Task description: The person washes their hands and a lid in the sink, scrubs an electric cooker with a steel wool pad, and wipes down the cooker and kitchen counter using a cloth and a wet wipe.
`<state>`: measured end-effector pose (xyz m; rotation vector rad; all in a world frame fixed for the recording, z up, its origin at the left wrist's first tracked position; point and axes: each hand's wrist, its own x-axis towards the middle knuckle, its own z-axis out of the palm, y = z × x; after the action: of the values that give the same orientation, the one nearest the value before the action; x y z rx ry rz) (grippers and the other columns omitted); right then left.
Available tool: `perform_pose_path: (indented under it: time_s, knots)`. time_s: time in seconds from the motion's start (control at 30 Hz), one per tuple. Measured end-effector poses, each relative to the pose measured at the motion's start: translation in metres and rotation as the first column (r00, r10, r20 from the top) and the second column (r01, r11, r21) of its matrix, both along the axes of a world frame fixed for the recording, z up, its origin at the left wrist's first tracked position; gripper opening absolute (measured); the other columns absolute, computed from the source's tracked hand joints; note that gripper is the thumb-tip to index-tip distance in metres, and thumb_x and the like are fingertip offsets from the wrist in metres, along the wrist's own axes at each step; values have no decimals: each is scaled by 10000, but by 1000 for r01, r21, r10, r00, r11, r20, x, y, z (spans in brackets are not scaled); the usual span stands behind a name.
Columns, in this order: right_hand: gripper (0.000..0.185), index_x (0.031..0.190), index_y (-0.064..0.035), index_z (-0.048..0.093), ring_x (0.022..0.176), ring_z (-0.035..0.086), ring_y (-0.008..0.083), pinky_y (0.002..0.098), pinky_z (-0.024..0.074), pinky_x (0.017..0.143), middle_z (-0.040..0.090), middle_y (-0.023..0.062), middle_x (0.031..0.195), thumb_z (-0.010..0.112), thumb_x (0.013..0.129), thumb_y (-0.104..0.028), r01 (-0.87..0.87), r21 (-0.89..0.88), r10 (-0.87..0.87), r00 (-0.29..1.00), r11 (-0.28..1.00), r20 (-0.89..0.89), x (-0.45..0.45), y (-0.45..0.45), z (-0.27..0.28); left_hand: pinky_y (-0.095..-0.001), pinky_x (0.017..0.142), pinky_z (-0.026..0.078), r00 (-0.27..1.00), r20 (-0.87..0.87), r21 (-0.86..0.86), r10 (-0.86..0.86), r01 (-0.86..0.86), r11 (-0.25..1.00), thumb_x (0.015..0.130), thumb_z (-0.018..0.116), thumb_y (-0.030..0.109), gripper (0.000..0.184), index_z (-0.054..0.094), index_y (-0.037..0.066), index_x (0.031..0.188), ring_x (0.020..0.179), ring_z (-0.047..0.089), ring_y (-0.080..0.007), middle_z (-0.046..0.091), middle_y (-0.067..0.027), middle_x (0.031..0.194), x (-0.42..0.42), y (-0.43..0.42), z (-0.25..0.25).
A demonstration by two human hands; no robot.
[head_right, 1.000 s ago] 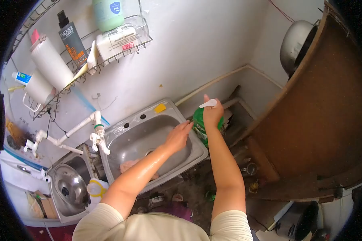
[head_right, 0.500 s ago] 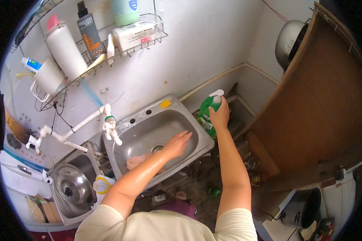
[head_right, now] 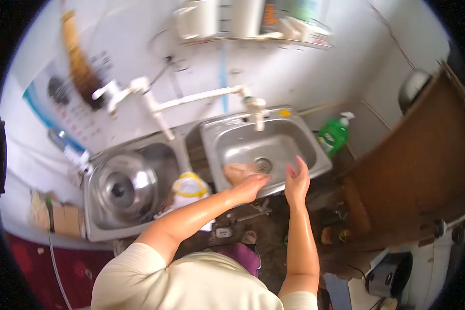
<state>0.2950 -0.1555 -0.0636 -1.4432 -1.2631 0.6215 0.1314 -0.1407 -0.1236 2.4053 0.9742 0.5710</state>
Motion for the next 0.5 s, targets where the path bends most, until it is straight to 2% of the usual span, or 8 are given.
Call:
perform_pose_path:
  time_s: [0.03,0.07,0.2,0.23,0.27,0.33,0.43,0.5]
  knots:
    - [442,1186,14,472,913,612,196,274,501,783,562,152,1101,599,766,69,-118,12,119,986,993,-118,-49,-22,-23,-421,870,431,995,28,-151,98,-93,984,660,473,-97,485,506,-19,1137,1030,511,-385,525,-222,1131,-43,-29,9]
    - [437,1152,31,486,899,611,183,272,505,766,602,149,1017,644,745,53,-166,54,173,972,985,-161,-78,-36,-23,-429,813,446,979,78,-101,188,-180,978,661,479,-90,402,540,-25,1053,970,535,-389,563,-218,1016,-63,-39,-7]
    - [297,1002,49,566,809,626,152,249,506,744,636,117,882,686,733,16,-322,-49,315,943,946,-109,-170,-76,-8,-438,686,447,908,223,-85,355,-345,935,680,515,-51,171,557,-1,838,840,568,-381,592,-202,861,-144,-87,9]
    - [233,935,41,593,784,626,137,244,508,725,642,99,859,697,729,6,-344,-30,331,922,938,-202,-188,-80,-13,-440,659,445,889,238,-78,391,-384,920,684,524,-41,126,553,5,798,806,574,-380,596,-197,827,-162,-100,15]
    - [222,910,38,599,769,625,129,241,509,713,647,86,838,709,723,-7,-367,-37,354,916,929,-188,-204,-85,-12,-435,609,442,850,356,22,389,-424,906,691,546,-13,84,550,25,766,732,579,-362,588,-172,746,-176,-106,6]
    - [163,844,8,628,732,598,107,236,484,685,649,54,804,715,714,-42,-409,-30,391,888,912,-241,-235,-96,-5,-424,576,442,817,266,-79,511,-510,857,698,580,32,58,569,44,753,697,582,-337,574,-147,688,-208,-126,18]
    - [159,848,9,625,728,602,99,225,489,678,648,52,794,715,723,-32,-508,-19,489,839,861,-237,-273,-105,-2,-409,578,451,744,281,127,607,-655,745,693,623,89,63,582,51,722,685,590,-313,593,-130,704,-242,-146,21]
    - [145,846,14,621,722,606,97,221,496,672,649,56,798,709,737,-24,-569,13,549,786,822,-283,-294,-110,-6,-402,579,455,663,299,98,687,-737,669,686,644,116,85,592,52,708,667,589,-312,595,-122,698,-258,-165,29]
